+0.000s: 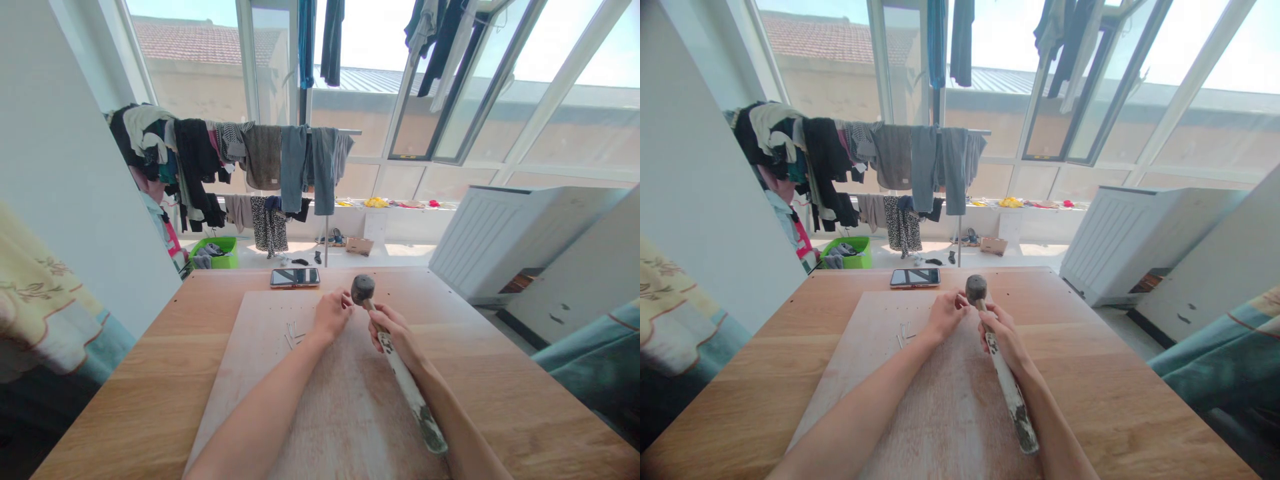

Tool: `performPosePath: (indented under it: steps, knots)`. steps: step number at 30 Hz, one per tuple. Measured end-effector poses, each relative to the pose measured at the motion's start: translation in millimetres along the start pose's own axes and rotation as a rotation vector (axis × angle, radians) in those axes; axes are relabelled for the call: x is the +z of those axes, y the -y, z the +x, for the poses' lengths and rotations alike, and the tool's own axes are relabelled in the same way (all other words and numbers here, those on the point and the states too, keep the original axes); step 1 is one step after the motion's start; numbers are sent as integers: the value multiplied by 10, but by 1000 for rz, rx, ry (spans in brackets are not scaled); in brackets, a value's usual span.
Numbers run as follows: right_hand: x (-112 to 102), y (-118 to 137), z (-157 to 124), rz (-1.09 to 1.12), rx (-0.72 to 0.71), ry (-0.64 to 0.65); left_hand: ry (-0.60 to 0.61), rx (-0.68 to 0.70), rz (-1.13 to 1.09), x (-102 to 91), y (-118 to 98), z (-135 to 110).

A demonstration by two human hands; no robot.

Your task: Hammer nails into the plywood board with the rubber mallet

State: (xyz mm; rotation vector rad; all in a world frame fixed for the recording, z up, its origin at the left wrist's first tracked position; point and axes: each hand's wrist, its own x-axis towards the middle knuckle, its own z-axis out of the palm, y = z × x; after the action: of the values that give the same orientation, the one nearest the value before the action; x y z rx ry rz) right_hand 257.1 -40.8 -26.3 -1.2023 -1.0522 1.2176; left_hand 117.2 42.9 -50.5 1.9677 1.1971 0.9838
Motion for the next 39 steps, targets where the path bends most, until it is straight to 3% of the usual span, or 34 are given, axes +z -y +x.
performPosePath:
  steps: [39]
  knots:
    - [18,40,-13,-49,-4,-32,-10,-2,33,24,25,6]
